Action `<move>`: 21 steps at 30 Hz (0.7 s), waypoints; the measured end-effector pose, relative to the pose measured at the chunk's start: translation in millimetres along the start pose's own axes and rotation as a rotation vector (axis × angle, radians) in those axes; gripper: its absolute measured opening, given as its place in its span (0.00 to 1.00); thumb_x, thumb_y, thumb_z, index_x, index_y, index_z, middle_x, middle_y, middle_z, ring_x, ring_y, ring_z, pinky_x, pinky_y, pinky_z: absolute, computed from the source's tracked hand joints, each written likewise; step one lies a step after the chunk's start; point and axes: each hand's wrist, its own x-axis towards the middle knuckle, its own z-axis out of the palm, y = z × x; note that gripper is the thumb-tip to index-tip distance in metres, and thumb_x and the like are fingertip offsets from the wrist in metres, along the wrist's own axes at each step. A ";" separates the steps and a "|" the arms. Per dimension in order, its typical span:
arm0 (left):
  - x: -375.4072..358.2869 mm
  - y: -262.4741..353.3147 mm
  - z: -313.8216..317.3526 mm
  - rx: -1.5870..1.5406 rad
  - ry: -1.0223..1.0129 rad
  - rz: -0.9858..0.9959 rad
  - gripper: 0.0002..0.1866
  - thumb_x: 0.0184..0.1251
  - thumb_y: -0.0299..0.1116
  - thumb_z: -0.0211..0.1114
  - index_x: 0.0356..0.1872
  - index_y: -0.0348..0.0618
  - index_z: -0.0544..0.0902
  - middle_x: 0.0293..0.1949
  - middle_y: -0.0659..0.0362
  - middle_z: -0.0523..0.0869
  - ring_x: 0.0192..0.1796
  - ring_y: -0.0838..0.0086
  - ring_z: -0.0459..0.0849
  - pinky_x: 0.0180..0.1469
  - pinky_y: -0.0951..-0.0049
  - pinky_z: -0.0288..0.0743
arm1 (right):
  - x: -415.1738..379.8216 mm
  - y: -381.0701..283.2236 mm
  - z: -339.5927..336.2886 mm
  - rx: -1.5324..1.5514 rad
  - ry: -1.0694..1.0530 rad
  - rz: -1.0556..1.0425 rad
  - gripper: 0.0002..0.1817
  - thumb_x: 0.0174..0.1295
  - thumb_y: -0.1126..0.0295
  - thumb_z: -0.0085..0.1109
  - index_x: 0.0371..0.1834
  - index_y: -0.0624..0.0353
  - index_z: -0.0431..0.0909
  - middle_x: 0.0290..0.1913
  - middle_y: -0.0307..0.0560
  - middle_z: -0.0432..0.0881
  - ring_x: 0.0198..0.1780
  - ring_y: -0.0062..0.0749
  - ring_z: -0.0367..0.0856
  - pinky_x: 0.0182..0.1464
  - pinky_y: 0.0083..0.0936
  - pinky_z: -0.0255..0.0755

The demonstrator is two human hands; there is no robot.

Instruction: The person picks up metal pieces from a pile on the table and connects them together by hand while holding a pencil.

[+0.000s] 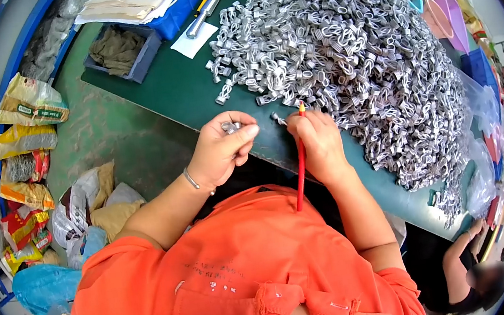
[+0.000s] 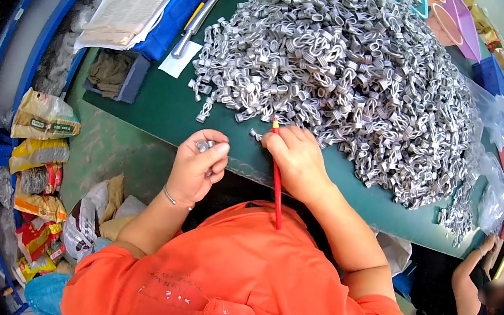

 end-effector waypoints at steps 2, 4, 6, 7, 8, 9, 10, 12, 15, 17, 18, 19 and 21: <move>1.2 -4.4 5.5 0.131 0.019 0.017 0.06 0.60 0.25 0.59 0.38 0.38 0.75 0.25 0.64 0.73 0.20 0.86 0.68 0.17 0.88 0.59 | -8.9 2.1 5.3 0.305 0.136 0.087 0.09 0.46 0.81 0.55 0.30 0.58 0.70 0.29 0.45 0.76 0.32 0.43 0.74 0.35 0.34 0.69; 1.4 -6.3 12.7 0.362 0.020 0.101 0.13 0.57 0.22 0.61 0.44 0.34 0.75 0.27 0.64 0.76 0.20 0.87 0.69 0.17 0.87 0.60 | -16.2 -6.3 7.2 0.689 0.211 0.364 0.11 0.52 0.87 0.54 0.30 0.60 0.64 0.32 0.48 0.78 0.32 0.30 0.76 0.38 0.21 0.71; 2.9 -9.6 13.4 0.410 -0.020 0.132 0.16 0.57 0.22 0.61 0.47 0.33 0.74 0.28 0.63 0.77 0.21 0.87 0.70 0.18 0.88 0.61 | -15.0 -12.8 -0.4 1.134 0.268 0.532 0.11 0.55 0.87 0.52 0.32 0.60 0.62 0.33 0.49 0.77 0.31 0.25 0.74 0.36 0.18 0.70; 3.5 -10.0 15.7 0.382 -0.054 0.134 0.16 0.57 0.22 0.61 0.47 0.33 0.74 0.28 0.64 0.77 0.21 0.88 0.70 0.18 0.88 0.61 | -13.0 -15.1 -8.9 1.293 0.238 0.553 0.12 0.56 0.85 0.52 0.34 0.59 0.61 0.35 0.49 0.77 0.31 0.24 0.75 0.35 0.17 0.71; 3.8 -10.4 18.5 0.355 -0.089 0.136 0.15 0.57 0.22 0.61 0.47 0.33 0.74 0.28 0.64 0.77 0.21 0.88 0.70 0.18 0.88 0.61 | -15.1 -14.6 -10.0 1.293 0.238 0.554 0.12 0.56 0.85 0.52 0.34 0.59 0.61 0.35 0.49 0.77 0.31 0.24 0.75 0.35 0.17 0.71; 2.9 -10.0 22.2 0.358 -0.082 0.125 0.15 0.57 0.23 0.62 0.46 0.34 0.75 0.28 0.64 0.77 0.22 0.89 0.70 0.20 0.89 0.61 | -17.3 -14.4 -10.9 1.375 0.215 0.598 0.11 0.57 0.84 0.52 0.34 0.59 0.61 0.35 0.50 0.77 0.31 0.24 0.75 0.34 0.17 0.70; 2.0 -9.4 23.7 0.359 -0.083 0.123 0.15 0.57 0.23 0.62 0.46 0.34 0.75 0.28 0.64 0.77 0.22 0.89 0.70 0.20 0.89 0.61 | -19.1 -14.0 -11.3 1.457 0.192 0.644 0.10 0.57 0.84 0.52 0.34 0.58 0.61 0.35 0.50 0.77 0.31 0.24 0.76 0.33 0.16 0.70; 0.4 -8.4 25.7 0.509 -0.094 0.206 0.12 0.56 0.23 0.63 0.43 0.35 0.77 0.29 0.64 0.77 0.25 0.87 0.72 0.25 0.88 0.65 | -23.6 -13.1 -7.9 1.482 0.192 0.635 0.09 0.58 0.82 0.52 0.33 0.58 0.61 0.36 0.51 0.77 0.32 0.24 0.76 0.32 0.16 0.70; 0.6 -9.2 31.5 0.593 -0.219 0.458 0.11 0.53 0.21 0.65 0.39 0.36 0.79 0.30 0.63 0.77 0.30 0.84 0.73 0.32 0.85 0.68 | -31.5 -10.7 -3.8 1.591 0.160 0.644 0.10 0.57 0.83 0.52 0.33 0.58 0.61 0.38 0.52 0.77 0.35 0.26 0.78 0.35 0.17 0.73; 2.7 -9.3 30.5 0.691 -0.267 0.518 0.12 0.51 0.20 0.65 0.39 0.36 0.79 0.30 0.62 0.77 0.31 0.83 0.74 0.34 0.84 0.68 | -35.5 -10.0 0.4 1.611 0.192 0.590 0.11 0.57 0.84 0.52 0.33 0.58 0.61 0.38 0.53 0.77 0.36 0.27 0.78 0.37 0.18 0.73; 3.3 -10.2 30.5 0.787 -0.314 0.578 0.12 0.49 0.19 0.66 0.38 0.36 0.79 0.30 0.61 0.77 0.32 0.82 0.74 0.35 0.83 0.69 | -37.4 -10.3 1.6 1.629 0.224 0.535 0.11 0.56 0.85 0.52 0.33 0.58 0.61 0.39 0.53 0.77 0.38 0.28 0.78 0.39 0.18 0.74; 2.7 -10.2 32.5 0.784 -0.318 0.575 0.14 0.47 0.17 0.67 0.38 0.36 0.79 0.30 0.60 0.77 0.31 0.82 0.74 0.35 0.83 0.69 | -38.4 -10.2 2.3 1.599 0.271 0.491 0.15 0.53 0.89 0.53 0.34 0.58 0.61 0.41 0.54 0.76 0.41 0.31 0.78 0.42 0.21 0.74; 1.5 -10.8 37.0 0.747 -0.292 0.549 0.13 0.48 0.18 0.67 0.38 0.37 0.80 0.29 0.62 0.77 0.30 0.82 0.74 0.33 0.82 0.69 | -38.5 -15.4 -1.9 1.505 0.340 0.484 0.16 0.52 0.90 0.53 0.34 0.58 0.60 0.41 0.55 0.75 0.42 0.32 0.77 0.43 0.23 0.74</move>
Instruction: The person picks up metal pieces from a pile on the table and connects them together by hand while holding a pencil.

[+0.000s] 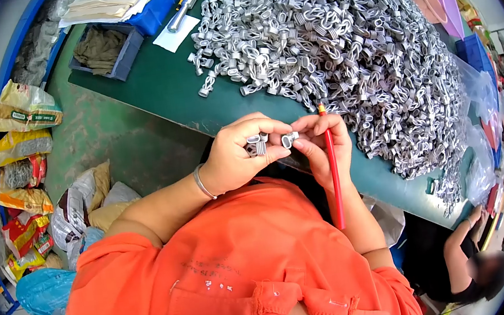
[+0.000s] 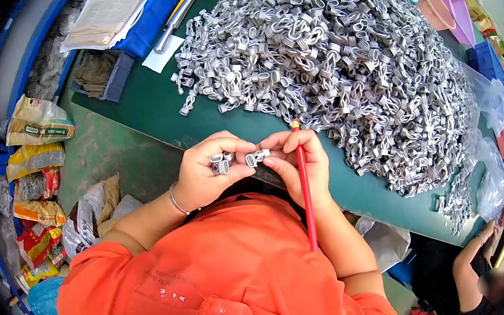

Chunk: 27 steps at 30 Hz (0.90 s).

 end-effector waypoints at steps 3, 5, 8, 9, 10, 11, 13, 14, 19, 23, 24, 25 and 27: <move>-2.3 -3.9 2.4 -0.100 0.031 -0.068 0.11 0.51 0.20 0.66 0.38 0.37 0.80 0.28 0.63 0.78 0.28 0.83 0.74 0.31 0.83 0.69 | -3.4 -1.1 -1.1 -0.074 0.062 -0.090 0.20 0.48 0.92 0.55 0.36 0.58 0.59 0.42 0.56 0.74 0.43 0.36 0.77 0.44 0.27 0.75; -3.9 -5.0 1.5 -0.172 0.032 -0.107 0.11 0.53 0.21 0.65 0.38 0.36 0.79 0.28 0.63 0.78 0.27 0.84 0.74 0.30 0.84 0.69 | -4.1 -6.0 -1.4 -0.270 0.041 -0.292 0.21 0.47 0.92 0.56 0.36 0.58 0.58 0.42 0.57 0.73 0.43 0.36 0.77 0.44 0.27 0.76; -3.0 -4.9 -0.3 -0.440 0.039 -0.438 0.09 0.59 0.24 0.61 0.40 0.35 0.77 0.32 0.60 0.80 0.27 0.83 0.77 0.24 0.84 0.73 | -3.7 -13.4 3.3 -0.411 0.036 -0.452 0.22 0.45 0.88 0.62 0.35 0.57 0.58 0.39 0.57 0.76 0.41 0.39 0.78 0.42 0.30 0.75; -3.4 -7.4 1.7 -0.442 0.041 -0.433 0.09 0.59 0.24 0.61 0.40 0.35 0.77 0.32 0.60 0.80 0.27 0.83 0.77 0.24 0.84 0.73 | -1.9 -17.0 3.6 -0.512 -0.006 -0.514 0.23 0.45 0.87 0.63 0.34 0.57 0.58 0.38 0.57 0.77 0.40 0.40 0.79 0.41 0.31 0.74; -4.3 -9.9 4.6 -0.631 0.061 -0.506 0.09 0.60 0.25 0.60 0.41 0.36 0.77 0.33 0.59 0.81 0.28 0.81 0.79 0.26 0.82 0.75 | 1.7 -21.3 7.2 -0.598 -0.036 -0.568 0.22 0.44 0.84 0.65 0.31 0.57 0.58 0.35 0.56 0.79 0.38 0.42 0.80 0.41 0.32 0.74; -3.5 -10.5 6.3 -0.821 0.079 -0.572 0.09 0.61 0.26 0.59 0.42 0.36 0.76 0.35 0.58 0.81 0.29 0.79 0.80 0.27 0.81 0.77 | 7.2 -28.9 13.6 -0.632 -0.103 -0.597 0.19 0.45 0.85 0.64 0.28 0.58 0.60 0.34 0.55 0.81 0.36 0.43 0.80 0.39 0.31 0.74; -2.0 -11.3 6.2 -1.045 0.091 -0.696 0.12 0.63 0.31 0.57 0.47 0.40 0.74 0.37 0.58 0.81 0.35 0.75 0.82 0.31 0.77 0.79 | 10.8 -29.2 16.8 -0.611 -0.181 -0.547 0.15 0.47 0.86 0.62 0.26 0.59 0.63 0.34 0.55 0.81 0.35 0.43 0.81 0.38 0.31 0.75; 0.7 -5.5 5.8 -1.065 0.141 -0.754 0.12 0.63 0.32 0.58 0.46 0.41 0.74 0.36 0.59 0.80 0.34 0.76 0.81 0.29 0.77 0.78 | 15.5 -27.3 15.2 -0.676 -0.199 -0.607 0.13 0.48 0.87 0.59 0.27 0.61 0.65 0.34 0.56 0.81 0.35 0.43 0.81 0.37 0.30 0.75; -2.2 -16.0 1.4 -1.103 0.242 -0.759 0.10 0.63 0.32 0.58 0.43 0.41 0.73 0.29 0.61 0.78 0.27 0.78 0.77 0.24 0.80 0.70 | 47.8 -27.0 3.0 -1.142 0.032 -0.726 0.10 0.46 0.87 0.57 0.27 0.63 0.68 0.33 0.53 0.79 0.30 0.42 0.76 0.32 0.27 0.72; -4.7 -16.2 -2.4 -0.951 0.139 -0.731 0.08 0.59 0.29 0.61 0.38 0.40 0.74 0.26 0.61 0.77 0.24 0.78 0.76 0.21 0.82 0.67 | 74.7 -28.1 4.3 -1.327 0.048 -0.798 0.12 0.47 0.83 0.61 0.31 0.62 0.68 0.38 0.54 0.77 0.34 0.45 0.75 0.34 0.32 0.71; -4.8 -14.5 -0.9 -0.899 0.134 -0.720 0.07 0.59 0.29 0.62 0.37 0.40 0.75 0.26 0.61 0.78 0.24 0.77 0.77 0.21 0.81 0.69 | 79.2 -27.3 4.9 -1.381 0.048 -0.787 0.12 0.47 0.82 0.62 0.31 0.62 0.68 0.39 0.54 0.77 0.34 0.45 0.75 0.34 0.33 0.71; -4.5 -12.4 0.7 -0.846 0.129 -0.709 0.07 0.59 0.29 0.62 0.36 0.39 0.75 0.26 0.60 0.78 0.24 0.77 0.78 0.22 0.80 0.71 | 82.5 -26.5 5.0 -1.435 0.049 -0.776 0.12 0.47 0.81 0.62 0.32 0.62 0.68 0.39 0.54 0.77 0.34 0.45 0.75 0.34 0.33 0.71; -2.3 -8.0 2.9 -0.804 0.139 -0.713 0.07 0.59 0.29 0.62 0.35 0.38 0.76 0.26 0.59 0.79 0.25 0.77 0.79 0.24 0.78 0.74 | 84.5 -24.1 0.5 -1.405 0.061 -0.773 0.12 0.47 0.81 0.62 0.32 0.63 0.69 0.37 0.54 0.77 0.33 0.46 0.75 0.33 0.34 0.71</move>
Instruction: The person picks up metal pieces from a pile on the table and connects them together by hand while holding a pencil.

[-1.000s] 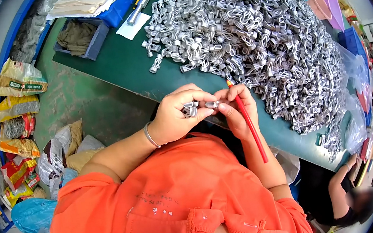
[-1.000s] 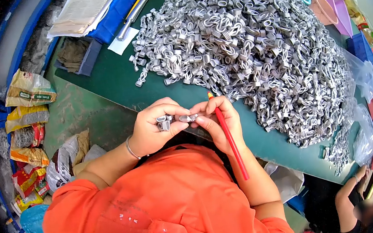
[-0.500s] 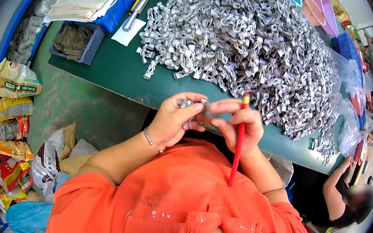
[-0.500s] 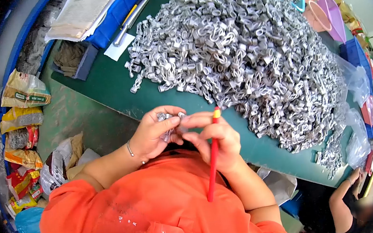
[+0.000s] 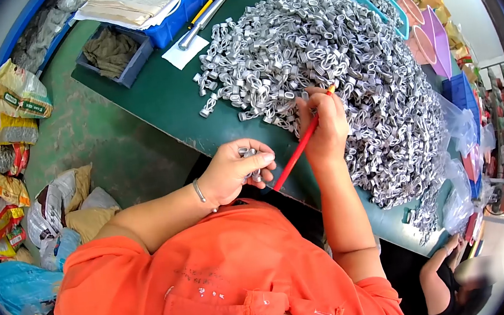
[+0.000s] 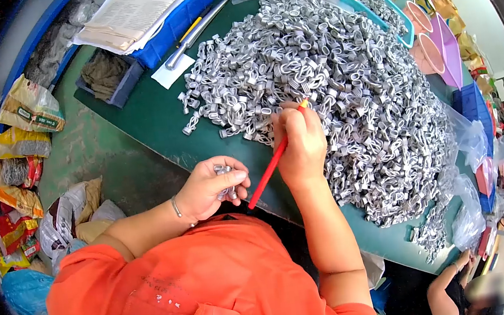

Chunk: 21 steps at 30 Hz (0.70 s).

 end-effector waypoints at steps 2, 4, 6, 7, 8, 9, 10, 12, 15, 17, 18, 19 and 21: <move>0.9 -0.1 0.5 0.035 0.023 0.019 0.07 0.60 0.28 0.61 0.36 0.37 0.76 0.26 0.60 0.79 0.25 0.78 0.79 0.25 0.79 0.74 | -3.3 -1.3 -3.9 0.027 0.095 0.018 0.11 0.47 0.82 0.61 0.30 0.63 0.68 0.34 0.54 0.78 0.31 0.45 0.76 0.31 0.32 0.72; 3.3 -0.5 -3.3 0.054 0.008 0.037 0.08 0.60 0.28 0.61 0.37 0.36 0.76 0.26 0.60 0.79 0.25 0.78 0.79 0.25 0.79 0.74 | -7.1 -9.7 -16.7 0.069 0.113 0.077 0.11 0.47 0.84 0.60 0.25 0.61 0.66 0.31 0.53 0.79 0.29 0.40 0.76 0.30 0.26 0.71; 6.2 -0.4 -4.2 0.074 -0.010 0.044 0.09 0.60 0.28 0.61 0.39 0.35 0.76 0.27 0.60 0.79 0.25 0.78 0.78 0.26 0.80 0.74 | -27.5 -11.4 -19.6 0.411 0.131 0.298 0.11 0.49 0.85 0.58 0.26 0.61 0.65 0.33 0.53 0.79 0.30 0.30 0.76 0.31 0.21 0.70; 7.2 0.6 -2.2 0.101 -0.018 0.062 0.10 0.60 0.28 0.61 0.41 0.35 0.76 0.27 0.60 0.79 0.25 0.79 0.78 0.26 0.80 0.74 | -37.7 -14.9 -23.1 0.697 0.107 0.473 0.12 0.51 0.87 0.55 0.29 0.60 0.63 0.37 0.53 0.78 0.33 0.24 0.75 0.34 0.18 0.70; 7.9 1.2 -0.3 0.128 -0.025 0.079 0.12 0.60 0.28 0.61 0.43 0.34 0.76 0.27 0.60 0.79 0.25 0.79 0.78 0.26 0.80 0.74 | -40.7 -21.8 -27.7 0.855 0.068 0.547 0.13 0.53 0.88 0.53 0.32 0.60 0.61 0.40 0.55 0.77 0.35 0.25 0.75 0.38 0.19 0.71; 8.8 1.3 0.8 0.149 -0.033 0.077 0.14 0.60 0.28 0.61 0.46 0.33 0.75 0.28 0.58 0.80 0.26 0.79 0.78 0.26 0.81 0.74 | -46.1 -23.8 -29.5 0.934 0.056 0.577 0.13 0.53 0.89 0.52 0.32 0.60 0.61 0.40 0.55 0.77 0.36 0.26 0.76 0.39 0.19 0.71; 9.5 1.2 2.0 0.148 -0.030 0.064 0.14 0.60 0.28 0.61 0.46 0.33 0.75 0.28 0.58 0.80 0.26 0.79 0.78 0.26 0.81 0.74 | -51.2 -25.6 -31.0 1.014 0.045 0.608 0.14 0.53 0.89 0.52 0.33 0.60 0.61 0.41 0.56 0.77 0.36 0.27 0.76 0.41 0.20 0.72; 10.5 0.6 4.6 0.136 -0.104 0.084 0.13 0.60 0.27 0.61 0.45 0.33 0.75 0.30 0.57 0.81 0.26 0.79 0.78 0.26 0.80 0.74 | -59.1 -28.7 -34.2 1.037 0.020 0.625 0.14 0.53 0.89 0.52 0.32 0.59 0.61 0.41 0.56 0.76 0.37 0.28 0.76 0.42 0.22 0.72; 10.9 -1.0 6.8 0.219 -0.063 0.105 0.11 0.59 0.25 0.61 0.42 0.32 0.76 0.29 0.57 0.81 0.26 0.79 0.79 0.27 0.81 0.75 | -66.5 -27.6 -36.1 1.029 -0.061 0.512 0.13 0.54 0.90 0.50 0.33 0.59 0.60 0.43 0.56 0.76 0.38 0.29 0.77 0.44 0.23 0.73; 9.2 -1.2 8.6 0.288 -0.017 0.148 0.10 0.57 0.23 0.62 0.41 0.32 0.77 0.29 0.58 0.81 0.26 0.81 0.79 0.28 0.83 0.75 | -65.9 -30.8 -35.8 1.038 -0.034 0.592 0.13 0.55 0.90 0.48 0.34 0.60 0.60 0.44 0.56 0.75 0.38 0.29 0.77 0.43 0.23 0.73; 8.6 -1.5 8.6 0.292 -0.018 0.139 0.10 0.57 0.23 0.62 0.41 0.32 0.77 0.29 0.58 0.81 0.26 0.81 0.79 0.28 0.83 0.75 | -65.9 -32.2 -35.9 1.045 -0.011 0.664 0.12 0.55 0.90 0.46 0.34 0.60 0.60 0.45 0.57 0.75 0.38 0.29 0.78 0.43 0.23 0.73; 8.2 -1.8 8.3 0.330 -0.020 0.180 0.11 0.56 0.22 0.63 0.40 0.33 0.77 0.29 0.58 0.81 0.27 0.81 0.79 0.28 0.83 0.75 | -66.0 -32.8 -37.2 1.035 -0.005 0.740 0.11 0.57 0.90 0.43 0.36 0.61 0.60 0.46 0.57 0.74 0.37 0.30 0.79 0.40 0.21 0.74; 5.9 -1.6 9.3 0.383 -0.013 0.237 0.11 0.53 0.20 0.64 0.40 0.33 0.77 0.30 0.59 0.81 0.27 0.83 0.78 0.29 0.84 0.75 | -64.7 -33.1 -40.7 1.056 -0.020 0.846 0.08 0.59 0.85 0.46 0.36 0.61 0.61 0.40 0.55 0.76 0.32 0.26 0.78 0.33 0.18 0.73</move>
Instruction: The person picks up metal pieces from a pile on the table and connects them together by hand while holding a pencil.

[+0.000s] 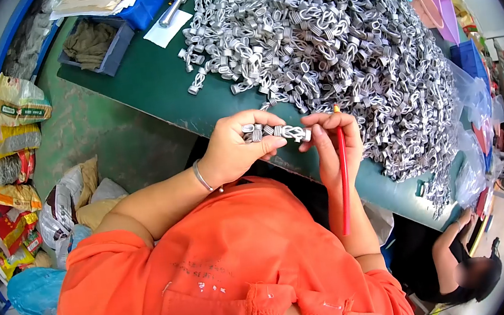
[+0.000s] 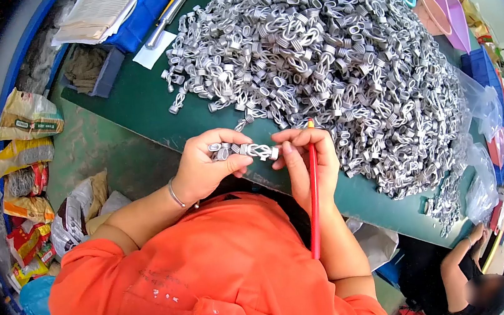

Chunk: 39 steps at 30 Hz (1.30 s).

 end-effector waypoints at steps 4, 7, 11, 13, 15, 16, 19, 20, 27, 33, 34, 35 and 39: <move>-1.5 -2.4 -0.3 0.101 -0.016 0.067 0.12 0.53 0.21 0.65 0.40 0.34 0.78 0.30 0.60 0.81 0.28 0.84 0.78 0.30 0.85 0.74 | -2.3 1.7 -3.0 0.220 -0.046 0.114 0.09 0.59 0.80 0.52 0.36 0.59 0.62 0.34 0.53 0.77 0.28 0.25 0.77 0.28 0.16 0.72; -2.6 -2.3 -0.7 0.190 -0.030 0.135 0.12 0.53 0.22 0.65 0.40 0.35 0.78 0.30 0.61 0.81 0.28 0.85 0.77 0.32 0.85 0.73 | -2.8 11.5 -6.7 0.319 -0.099 0.096 0.09 0.58 0.80 0.53 0.35 0.59 0.62 0.34 0.54 0.77 0.29 0.26 0.77 0.28 0.17 0.72; -3.7 3.3 3.1 0.160 -0.053 0.202 0.12 0.52 0.22 0.67 0.40 0.34 0.78 0.32 0.61 0.80 0.30 0.84 0.77 0.33 0.85 0.72 | -6.8 21.4 -4.7 0.357 -0.099 0.092 0.12 0.54 0.86 0.54 0.34 0.59 0.62 0.38 0.55 0.76 0.34 0.30 0.77 0.37 0.22 0.76; -3.5 2.7 2.9 0.174 -0.065 0.258 0.12 0.52 0.22 0.67 0.39 0.34 0.79 0.33 0.60 0.80 0.31 0.84 0.77 0.33 0.85 0.72 | -9.2 23.2 -5.2 0.370 -0.121 0.089 0.14 0.53 0.88 0.53 0.34 0.59 0.62 0.39 0.55 0.75 0.38 0.32 0.78 0.42 0.25 0.76; -2.9 0.7 2.3 0.217 -0.074 0.308 0.11 0.51 0.21 0.67 0.38 0.33 0.79 0.34 0.59 0.80 0.32 0.83 0.78 0.34 0.85 0.72 | -10.3 21.8 -3.3 0.266 -0.095 0.023 0.15 0.52 0.89 0.53 0.34 0.59 0.61 0.40 0.55 0.75 0.41 0.33 0.78 0.44 0.26 0.76; -2.8 -0.2 2.1 0.217 -0.075 0.308 0.11 0.51 0.21 0.67 0.38 0.33 0.79 0.34 0.59 0.80 0.32 0.83 0.78 0.34 0.85 0.72 | -10.6 22.3 -3.7 0.266 -0.094 0.023 0.15 0.52 0.89 0.53 0.34 0.59 0.61 0.40 0.55 0.75 0.41 0.33 0.78 0.44 0.26 0.76; -3.5 -1.3 0.7 0.274 -0.068 0.359 0.11 0.52 0.20 0.66 0.38 0.34 0.79 0.33 0.60 0.80 0.32 0.83 0.78 0.34 0.85 0.72 | -11.2 23.1 -3.8 0.186 -0.096 -0.076 0.16 0.52 0.90 0.53 0.35 0.59 0.61 0.41 0.55 0.74 0.44 0.35 0.78 0.45 0.26 0.76; -4.3 -1.2 0.8 0.254 -0.064 0.327 0.11 0.52 0.20 0.66 0.38 0.34 0.79 0.32 0.60 0.80 0.31 0.83 0.78 0.33 0.85 0.72 | -10.9 21.2 -3.2 0.130 -0.098 -0.134 0.17 0.51 0.91 0.53 0.35 0.59 0.60 0.42 0.56 0.74 0.44 0.36 0.77 0.45 0.26 0.76; -5.5 -2.7 -0.2 0.100 0.002 0.097 0.10 0.56 0.21 0.62 0.40 0.33 0.78 0.30 0.59 0.81 0.28 0.83 0.78 0.30 0.84 0.74 | -11.8 19.1 -3.0 0.105 -0.032 -0.306 0.23 0.47 0.91 0.56 0.39 0.58 0.58 0.47 0.58 0.70 0.46 0.39 0.77 0.45 0.27 0.77; -0.6 -4.3 -0.9 -0.066 -0.068 -0.133 0.09 0.56 0.25 0.63 0.39 0.35 0.79 0.28 0.60 0.81 0.25 0.84 0.78 0.24 0.85 0.73 | -9.2 11.5 5.6 -0.080 -0.050 -0.494 0.24 0.45 0.88 0.62 0.36 0.57 0.56 0.44 0.59 0.72 0.42 0.36 0.78 0.41 0.26 0.78; -0.2 -6.0 -0.8 -0.065 -0.068 -0.133 0.09 0.56 0.25 0.63 0.39 0.35 0.79 0.28 0.60 0.81 0.25 0.84 0.78 0.24 0.85 0.73 | -7.5 11.0 9.1 -0.091 -0.044 -0.524 0.24 0.45 0.87 0.63 0.35 0.57 0.57 0.41 0.59 0.74 0.40 0.35 0.79 0.38 0.25 0.78; 0.1 -7.8 0.0 -0.145 -0.077 -0.150 0.10 0.57 0.26 0.62 0.40 0.35 0.79 0.30 0.59 0.81 0.26 0.82 0.78 0.24 0.84 0.74 | -7.1 10.2 8.7 -0.090 -0.044 -0.525 0.24 0.45 0.87 0.63 0.35 0.57 0.57 0.41 0.59 0.74 0.40 0.35 0.79 0.38 0.25 0.78; 0.6 -4.7 0.3 -0.405 -0.070 -0.301 0.12 0.61 0.26 0.57 0.45 0.33 0.75 0.33 0.56 0.81 0.27 0.77 0.80 0.24 0.81 0.75 | -5.4 8.5 8.7 -0.207 -0.109 -0.551 0.23 0.44 0.86 0.64 0.34 0.58 0.57 0.40 0.60 0.76 0.39 0.36 0.79 0.39 0.24 0.76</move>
